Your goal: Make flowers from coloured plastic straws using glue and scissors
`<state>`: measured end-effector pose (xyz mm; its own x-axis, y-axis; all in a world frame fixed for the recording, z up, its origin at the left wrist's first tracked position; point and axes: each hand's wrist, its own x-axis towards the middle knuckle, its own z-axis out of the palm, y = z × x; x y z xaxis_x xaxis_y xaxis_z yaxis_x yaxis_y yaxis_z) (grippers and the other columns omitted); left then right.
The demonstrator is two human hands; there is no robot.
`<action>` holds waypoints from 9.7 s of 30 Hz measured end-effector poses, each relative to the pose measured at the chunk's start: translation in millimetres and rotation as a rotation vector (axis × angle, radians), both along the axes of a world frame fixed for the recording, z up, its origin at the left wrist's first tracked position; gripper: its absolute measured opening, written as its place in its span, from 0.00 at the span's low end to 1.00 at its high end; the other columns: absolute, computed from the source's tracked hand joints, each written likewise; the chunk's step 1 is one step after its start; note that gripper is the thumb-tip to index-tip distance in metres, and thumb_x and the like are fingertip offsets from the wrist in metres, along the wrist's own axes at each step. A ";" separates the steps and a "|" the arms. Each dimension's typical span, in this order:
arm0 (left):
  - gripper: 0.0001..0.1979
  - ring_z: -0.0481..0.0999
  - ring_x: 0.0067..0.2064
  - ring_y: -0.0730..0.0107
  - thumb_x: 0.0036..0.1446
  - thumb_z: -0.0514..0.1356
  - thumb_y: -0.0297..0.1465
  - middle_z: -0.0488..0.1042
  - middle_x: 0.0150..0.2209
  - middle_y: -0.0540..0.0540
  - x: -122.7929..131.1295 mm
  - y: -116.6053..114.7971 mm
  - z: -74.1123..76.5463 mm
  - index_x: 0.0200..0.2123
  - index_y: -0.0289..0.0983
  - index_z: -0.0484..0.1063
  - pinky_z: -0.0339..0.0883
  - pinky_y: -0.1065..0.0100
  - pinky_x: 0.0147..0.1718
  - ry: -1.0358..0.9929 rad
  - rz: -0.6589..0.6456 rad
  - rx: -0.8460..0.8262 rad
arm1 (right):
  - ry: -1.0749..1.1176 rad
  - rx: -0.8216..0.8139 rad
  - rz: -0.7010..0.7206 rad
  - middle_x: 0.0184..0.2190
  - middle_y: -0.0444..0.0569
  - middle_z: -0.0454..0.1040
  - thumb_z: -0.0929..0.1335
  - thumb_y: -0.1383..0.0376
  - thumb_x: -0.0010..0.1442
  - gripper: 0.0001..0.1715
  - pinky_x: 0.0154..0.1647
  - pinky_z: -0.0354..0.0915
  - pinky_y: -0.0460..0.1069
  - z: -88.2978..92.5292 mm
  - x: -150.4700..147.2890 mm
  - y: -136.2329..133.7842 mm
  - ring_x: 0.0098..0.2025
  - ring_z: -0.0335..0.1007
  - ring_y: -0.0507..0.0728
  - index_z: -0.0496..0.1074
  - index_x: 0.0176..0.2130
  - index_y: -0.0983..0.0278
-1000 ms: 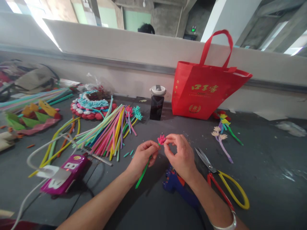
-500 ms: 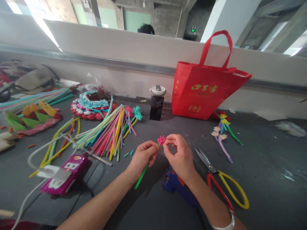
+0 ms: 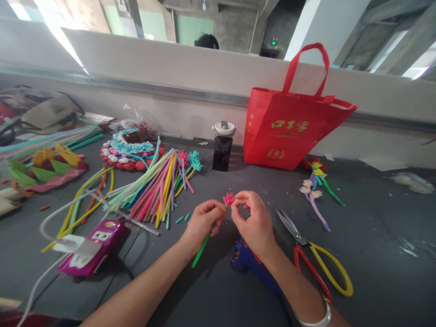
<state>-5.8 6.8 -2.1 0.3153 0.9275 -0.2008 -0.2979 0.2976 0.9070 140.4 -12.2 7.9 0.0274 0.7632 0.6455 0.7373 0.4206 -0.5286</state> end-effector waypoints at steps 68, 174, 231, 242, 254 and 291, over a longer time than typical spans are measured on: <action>0.09 0.54 0.13 0.82 0.50 0.64 0.36 0.62 0.16 0.57 -1.0 0.6 0.7 0.28 0.36 0.71 0.45 0.77 0.11 -0.104 -0.016 -0.059 | -0.006 0.017 0.102 0.35 0.48 0.73 0.69 0.70 0.59 0.09 0.41 0.66 0.53 2.1 10.0 2.4 0.38 0.69 0.58 0.72 0.41 0.61; 0.07 0.48 0.15 0.84 0.57 0.61 0.33 0.64 0.18 0.56 -7.2 3.2 1.7 0.34 0.37 0.66 0.35 0.75 0.14 -0.230 -0.145 -0.098 | 0.167 -0.054 0.053 0.30 0.44 0.74 0.66 0.67 0.63 0.05 0.35 0.66 0.47 -6.6 5.1 0.4 0.31 0.69 0.53 0.73 0.38 0.61; 0.11 0.52 0.14 0.84 0.52 0.65 0.36 0.67 0.20 0.56 -0.6 1.4 2.9 0.30 0.38 0.65 0.39 0.78 0.13 -0.085 0.104 -0.067 | 0.259 -0.212 0.166 0.34 0.45 0.79 0.68 0.66 0.62 0.08 0.30 0.66 0.46 -0.8 13.6 10.2 0.32 0.74 0.52 0.73 0.43 0.60; 0.13 0.51 0.14 0.84 0.49 0.67 0.37 0.65 0.17 0.56 2.2 -0.7 2.8 0.29 0.37 0.67 0.37 0.77 0.13 -0.043 0.073 -0.073 | -0.029 0.045 0.120 0.36 0.47 0.76 0.66 0.69 0.64 0.10 0.40 0.70 0.52 -2.7 15.9 11.1 0.38 0.72 0.56 0.66 0.47 0.59; 0.12 0.50 0.14 0.84 0.49 0.67 0.36 0.64 0.17 0.56 2.3 -0.9 1.6 0.30 0.37 0.69 0.37 0.77 0.13 -0.034 0.060 -0.058 | -0.117 0.054 0.082 0.35 0.47 0.76 0.66 0.70 0.64 0.08 0.40 0.69 0.52 -1.6 13.9 9.9 0.37 0.72 0.57 0.66 0.43 0.59; 0.09 0.48 0.15 0.84 0.50 0.65 0.34 0.58 0.15 0.59 1.6 0.0 -2.7 0.30 0.36 0.70 0.37 0.77 0.13 0.007 0.014 -0.020 | -0.184 0.014 0.076 0.33 0.48 0.74 0.66 0.73 0.61 0.09 0.37 0.68 0.53 -1.7 11.6 11.1 0.37 0.69 0.59 0.65 0.39 0.60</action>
